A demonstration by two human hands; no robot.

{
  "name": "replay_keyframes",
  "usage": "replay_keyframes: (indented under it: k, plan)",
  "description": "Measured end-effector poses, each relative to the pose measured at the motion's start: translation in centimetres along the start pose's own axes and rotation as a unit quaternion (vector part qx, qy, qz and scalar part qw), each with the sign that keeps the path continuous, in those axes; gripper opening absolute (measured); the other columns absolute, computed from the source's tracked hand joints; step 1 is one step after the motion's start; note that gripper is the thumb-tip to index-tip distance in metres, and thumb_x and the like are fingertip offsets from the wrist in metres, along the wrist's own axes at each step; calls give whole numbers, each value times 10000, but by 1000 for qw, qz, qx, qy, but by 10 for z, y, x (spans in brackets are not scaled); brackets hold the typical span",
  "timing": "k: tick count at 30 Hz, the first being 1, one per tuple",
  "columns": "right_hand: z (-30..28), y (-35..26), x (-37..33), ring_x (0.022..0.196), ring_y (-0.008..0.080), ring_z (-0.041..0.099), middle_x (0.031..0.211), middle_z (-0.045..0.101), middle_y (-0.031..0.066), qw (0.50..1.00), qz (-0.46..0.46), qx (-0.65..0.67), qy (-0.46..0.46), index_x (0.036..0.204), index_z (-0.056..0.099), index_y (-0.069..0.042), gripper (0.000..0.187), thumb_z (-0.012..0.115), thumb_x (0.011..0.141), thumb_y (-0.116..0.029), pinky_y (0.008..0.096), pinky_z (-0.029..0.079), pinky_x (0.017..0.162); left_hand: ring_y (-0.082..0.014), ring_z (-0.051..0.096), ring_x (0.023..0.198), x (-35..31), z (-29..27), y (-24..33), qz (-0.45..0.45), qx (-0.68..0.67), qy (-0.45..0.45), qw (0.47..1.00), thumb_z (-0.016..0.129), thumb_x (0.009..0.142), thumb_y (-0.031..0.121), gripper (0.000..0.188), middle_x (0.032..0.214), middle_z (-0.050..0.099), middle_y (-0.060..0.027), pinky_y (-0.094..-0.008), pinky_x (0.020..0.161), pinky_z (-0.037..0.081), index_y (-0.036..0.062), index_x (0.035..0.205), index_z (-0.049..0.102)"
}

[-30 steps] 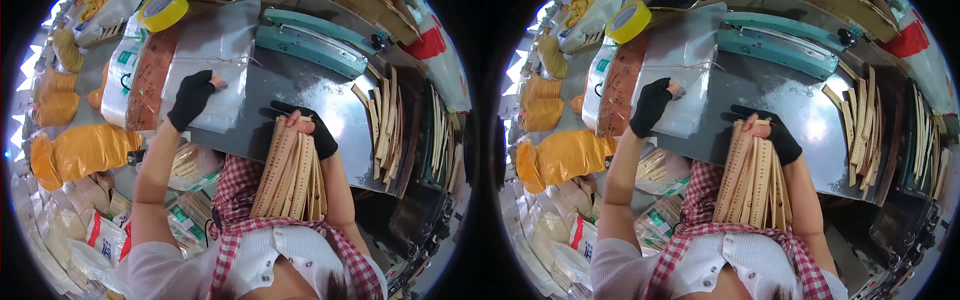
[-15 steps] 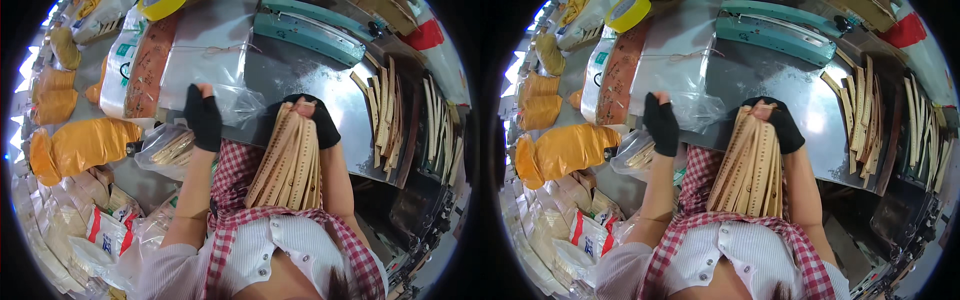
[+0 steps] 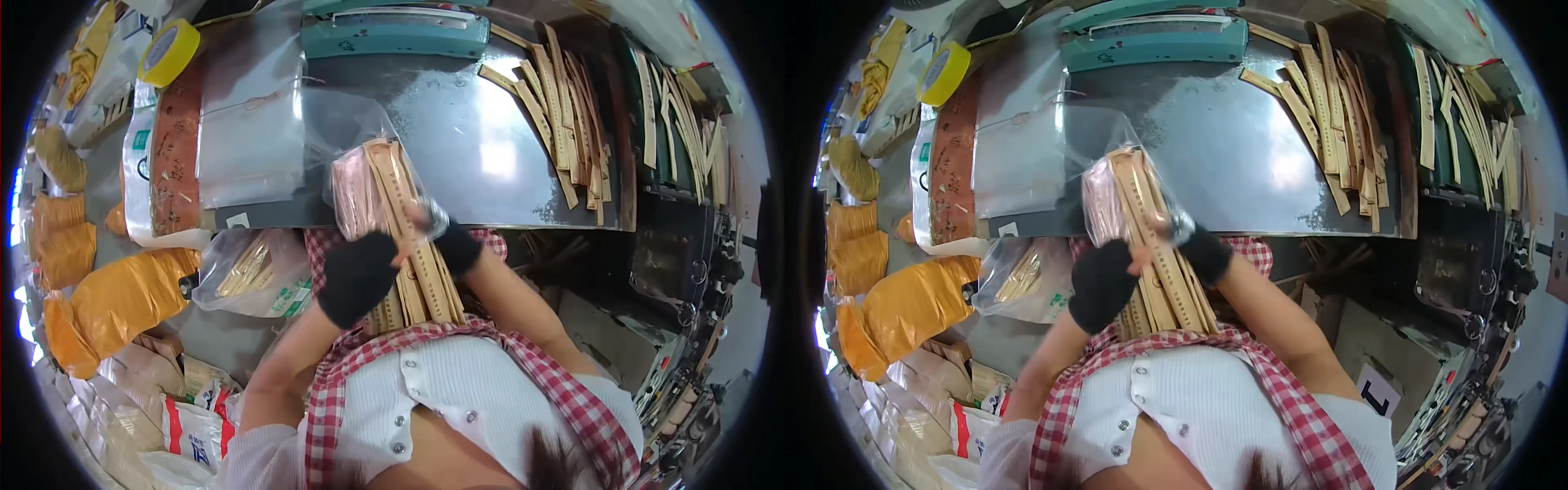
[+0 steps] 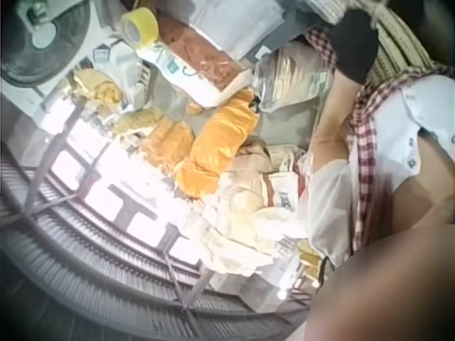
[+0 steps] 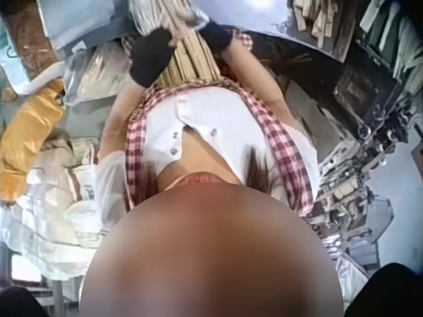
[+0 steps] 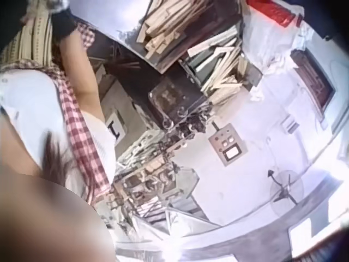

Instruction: Organizing and packaging bundles of wooden strips into plastic bags and sealing them.

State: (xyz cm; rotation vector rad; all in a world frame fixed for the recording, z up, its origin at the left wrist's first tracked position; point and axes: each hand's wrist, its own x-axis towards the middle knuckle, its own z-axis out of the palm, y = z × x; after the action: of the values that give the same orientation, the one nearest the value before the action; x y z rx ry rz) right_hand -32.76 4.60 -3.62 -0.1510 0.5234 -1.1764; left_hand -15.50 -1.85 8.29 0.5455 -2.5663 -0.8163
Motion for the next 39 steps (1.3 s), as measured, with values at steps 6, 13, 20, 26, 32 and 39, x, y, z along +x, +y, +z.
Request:
replay_keyframes:
  k: [6, 13, 20, 26, 32, 39]
  plan:
    - [44, 47, -149, 1216, 231, 467, 1349, 454, 167, 838, -197, -408, 303, 1332, 403, 48, 451, 476, 935, -153, 324, 377, 998, -302, 567, 982, -100, 38, -34, -287, -250, 157, 911, 630, 804, 119, 399, 1002, 569, -152, -391, 832, 460, 25, 1177, 523]
    - [30, 11, -56, 915, 353, 569, 1004, 579, 157, 567, -279, -712, 306, 1055, 534, -32, 374, 659, 719, -136, 383, 470, 746, -371, 587, 774, -78, 79, -57, -265, -217, 121, 932, 694, 701, 201, 262, 847, 608, -170, -456, 636, 440, 75, 905, 589]
    - [-22, 76, -187, 668, 311, 613, 720, 588, 143, 534, -312, -764, 185, 814, 633, -84, 203, 684, 678, -226, 398, 477, 570, -309, 648, 717, -111, -32, 48, -184, 80, -111, 973, 728, 642, 232, 402, 813, 650, -114, -419, 625, 518, 108, 1014, 641]
    - [230, -145, -127, 629, 271, 613, 704, 605, 127, 337, -530, -749, 212, 890, 606, -10, 203, 690, 733, -108, 329, 480, 581, -157, 534, 543, 50, -188, 76, 39, 37, 179, 982, 641, 730, 42, 197, 681, 570, -67, -281, 554, 444, 41, 922, 595]
    - [270, -218, -128, 782, 126, 630, 901, 638, 57, 515, -203, -811, 190, 1170, 557, -39, 413, 677, 775, -50, 257, 514, 636, -99, 622, 598, 91, -226, 60, -25, -122, 5, 992, 615, 812, 95, 153, 705, 612, -32, -239, 548, 519, -18, 912, 636]
    - [293, -140, -109, 938, 271, 599, 1021, 589, 83, -5, -541, -841, 28, 1141, 557, -117, 642, 773, 591, -367, 389, 484, 787, -100, 623, 574, 81, -232, 101, -81, -197, -65, 975, 623, 819, 96, 213, 723, 625, -32, -231, 514, 508, -46, 977, 630]
